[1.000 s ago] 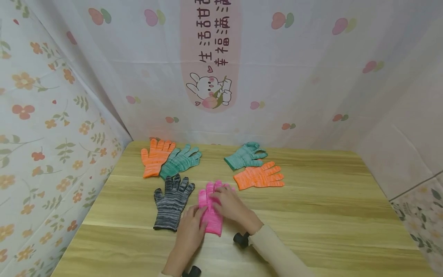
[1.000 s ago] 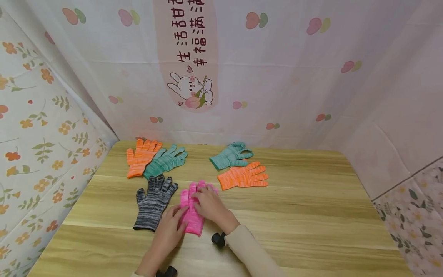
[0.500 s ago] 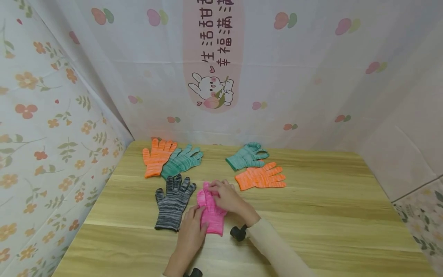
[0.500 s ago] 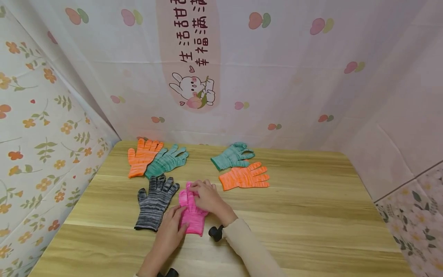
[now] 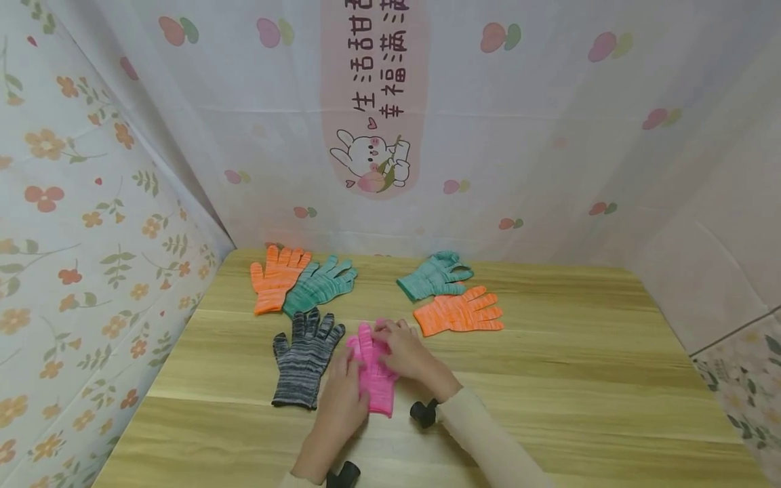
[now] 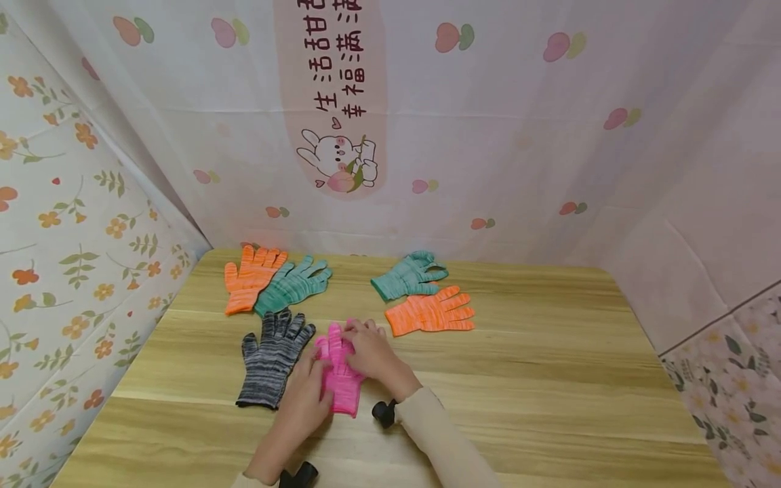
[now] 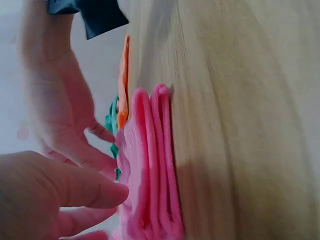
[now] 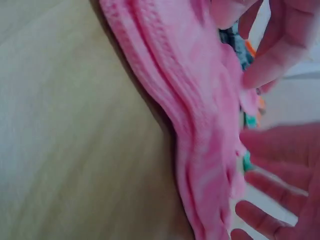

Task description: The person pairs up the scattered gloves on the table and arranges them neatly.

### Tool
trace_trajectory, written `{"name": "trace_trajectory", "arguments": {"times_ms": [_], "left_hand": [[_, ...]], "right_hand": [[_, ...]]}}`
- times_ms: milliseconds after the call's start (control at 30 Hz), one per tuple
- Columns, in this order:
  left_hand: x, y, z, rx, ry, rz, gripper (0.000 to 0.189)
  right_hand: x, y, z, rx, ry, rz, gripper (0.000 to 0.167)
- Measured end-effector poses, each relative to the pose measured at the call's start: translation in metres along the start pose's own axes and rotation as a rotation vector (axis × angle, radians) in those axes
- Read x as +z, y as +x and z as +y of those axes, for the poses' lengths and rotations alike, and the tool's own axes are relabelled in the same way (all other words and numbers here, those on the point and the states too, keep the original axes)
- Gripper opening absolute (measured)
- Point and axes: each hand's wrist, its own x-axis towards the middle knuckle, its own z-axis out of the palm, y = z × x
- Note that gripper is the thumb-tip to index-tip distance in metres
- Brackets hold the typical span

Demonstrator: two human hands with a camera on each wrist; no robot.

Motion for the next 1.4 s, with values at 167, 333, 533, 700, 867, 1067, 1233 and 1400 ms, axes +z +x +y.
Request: {"name": "trace_trajectory", "arguments": {"times_ms": [167,333,533,700,867,1067,1233,1400], "left_hand": [[0.008,0.006,0.004,0.087,0.170,-0.111,0.047],[0.015,0.009,0.005,0.096,0.247,-0.196,0.059],[0.016,0.010,0.006,0.084,0.279,-0.236,0.060],[0.013,0.011,0.006,0.092,0.301,-0.254,0.061],[0.016,0.011,0.005,0.164,0.354,-0.229,0.056],[0.019,0.011,0.008,0.250,0.415,-0.149,0.048],[0.017,0.015,0.012,0.312,0.467,-0.209,0.051],[0.009,0.026,0.014,0.314,0.477,-0.308,0.053]], "right_hand": [[-0.010,-0.007,0.004,-0.007,-0.051,0.040,0.037],[-0.013,-0.014,0.010,-0.055,-0.069,-0.067,0.039],[-0.013,-0.011,0.020,0.020,0.054,0.024,0.040],[-0.015,0.005,0.027,0.113,0.113,0.120,0.029],[-0.016,0.018,0.033,0.136,0.158,0.114,0.010],[-0.016,0.028,0.035,0.157,0.218,0.086,0.004],[-0.013,0.032,0.038,0.154,0.226,0.066,0.004],[-0.010,0.033,0.041,0.146,0.191,0.077,0.004]]}}
